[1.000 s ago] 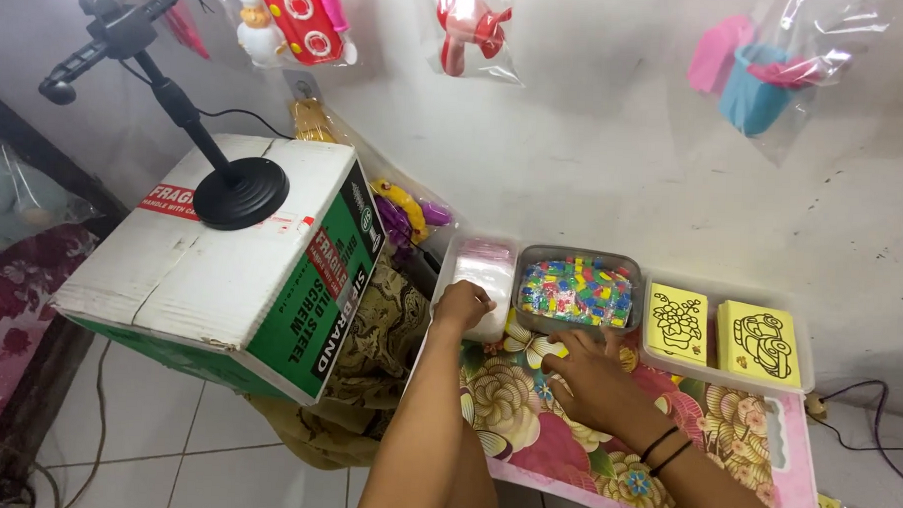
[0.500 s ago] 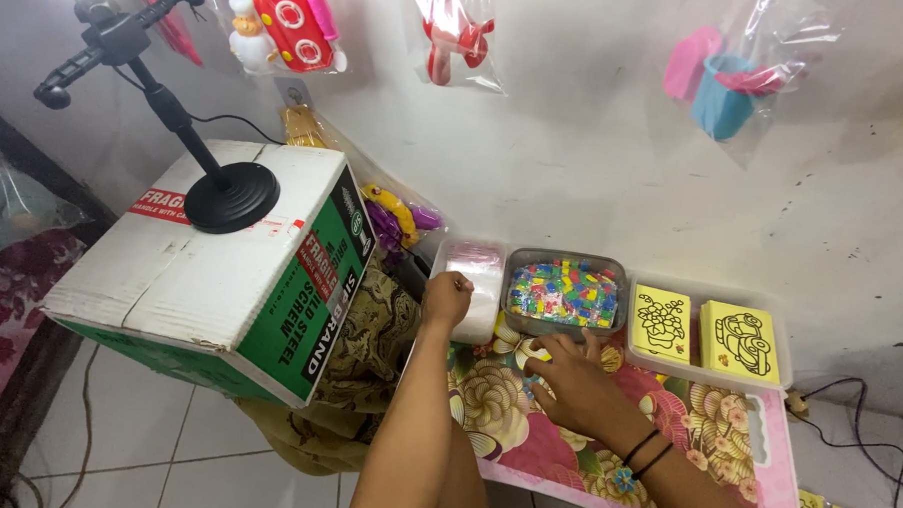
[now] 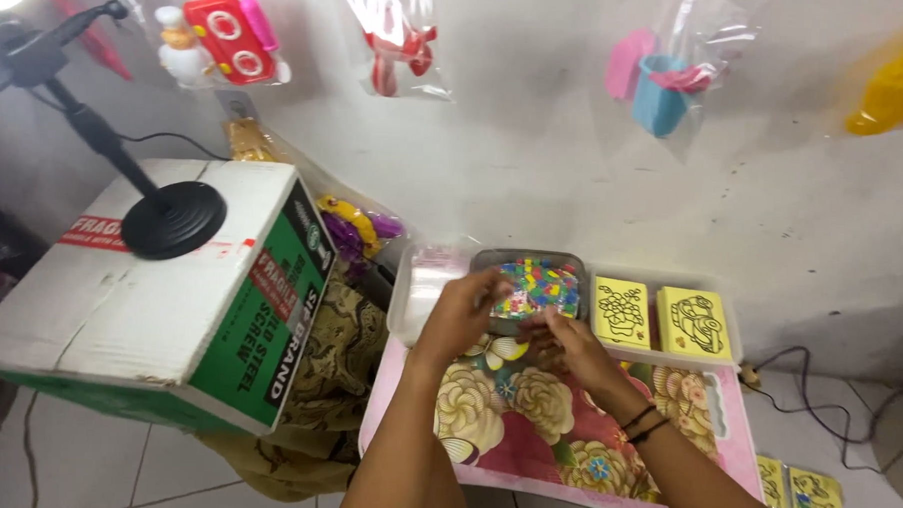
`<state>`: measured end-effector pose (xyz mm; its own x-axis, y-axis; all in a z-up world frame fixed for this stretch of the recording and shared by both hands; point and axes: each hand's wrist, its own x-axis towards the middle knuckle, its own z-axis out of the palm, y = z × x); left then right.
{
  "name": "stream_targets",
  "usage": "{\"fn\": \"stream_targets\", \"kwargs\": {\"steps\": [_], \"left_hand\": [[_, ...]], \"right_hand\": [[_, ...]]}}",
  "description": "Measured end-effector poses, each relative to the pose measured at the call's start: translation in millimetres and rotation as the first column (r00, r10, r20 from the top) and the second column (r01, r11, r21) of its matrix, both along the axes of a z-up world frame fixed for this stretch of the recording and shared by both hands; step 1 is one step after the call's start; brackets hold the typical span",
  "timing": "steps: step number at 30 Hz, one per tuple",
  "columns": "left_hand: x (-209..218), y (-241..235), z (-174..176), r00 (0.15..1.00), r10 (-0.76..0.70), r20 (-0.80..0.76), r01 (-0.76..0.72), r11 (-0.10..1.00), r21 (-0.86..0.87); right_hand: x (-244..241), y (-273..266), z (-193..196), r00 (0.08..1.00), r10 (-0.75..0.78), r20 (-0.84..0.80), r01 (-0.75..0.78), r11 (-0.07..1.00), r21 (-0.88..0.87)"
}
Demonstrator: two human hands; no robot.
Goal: The person sits on the floor and packs small yellow stickers with cartoon designs into clear plastic bags. They pick up a sticker, place it into a bag, and then set the packaged item aside on the floor. This process is repeated for multiple stickers.
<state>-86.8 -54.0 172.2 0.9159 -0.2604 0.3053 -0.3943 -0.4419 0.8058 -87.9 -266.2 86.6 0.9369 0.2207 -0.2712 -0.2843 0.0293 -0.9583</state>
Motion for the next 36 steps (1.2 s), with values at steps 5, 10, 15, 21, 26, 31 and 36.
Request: {"fn": "stream_targets", "kwargs": {"steps": [5, 10, 15, 21, 26, 31, 36], "left_hand": [[-17, -28, 9, 0.941, -0.338, 0.001, 0.335, 0.934, 0.125], [-14, -47, -15, 0.867, -0.490, 0.094, 0.454, 0.853, 0.256], [-16, -53, -3, 0.813, -0.560, 0.158, 0.518, 0.821, 0.241], [-6, -42, -7, 0.962, -0.165, 0.219, 0.135, 0.980, 0.147], [5, -45, -25, 0.997, 0.078, -0.020, -0.079, 0.997, -0.027], [7, -37, -33, 0.878, -0.106, -0.467, 0.068, 0.993, -0.097], [12, -39, -64, 0.849, -0.180, -0.497, 0.023, 0.952, -0.305]], "right_hand": [[0, -9, 11, 0.983, -0.157, -0.091, 0.168, 0.975, 0.144], [14, -32, -5, 0.960, -0.280, 0.004, 0.280, 0.960, 0.011], [6, -37, 27, 0.929, -0.369, 0.014, 0.368, 0.929, 0.025], [2, -44, 33, 0.949, -0.301, 0.097, 0.298, 0.954, 0.045], [-3, -37, 34, 0.945, -0.298, 0.133, 0.287, 0.953, 0.094], [-4, -35, 24, 0.937, -0.291, 0.191, 0.268, 0.953, 0.140], [-10, -31, 32, 0.924, -0.332, 0.190, 0.305, 0.939, 0.162]]}}
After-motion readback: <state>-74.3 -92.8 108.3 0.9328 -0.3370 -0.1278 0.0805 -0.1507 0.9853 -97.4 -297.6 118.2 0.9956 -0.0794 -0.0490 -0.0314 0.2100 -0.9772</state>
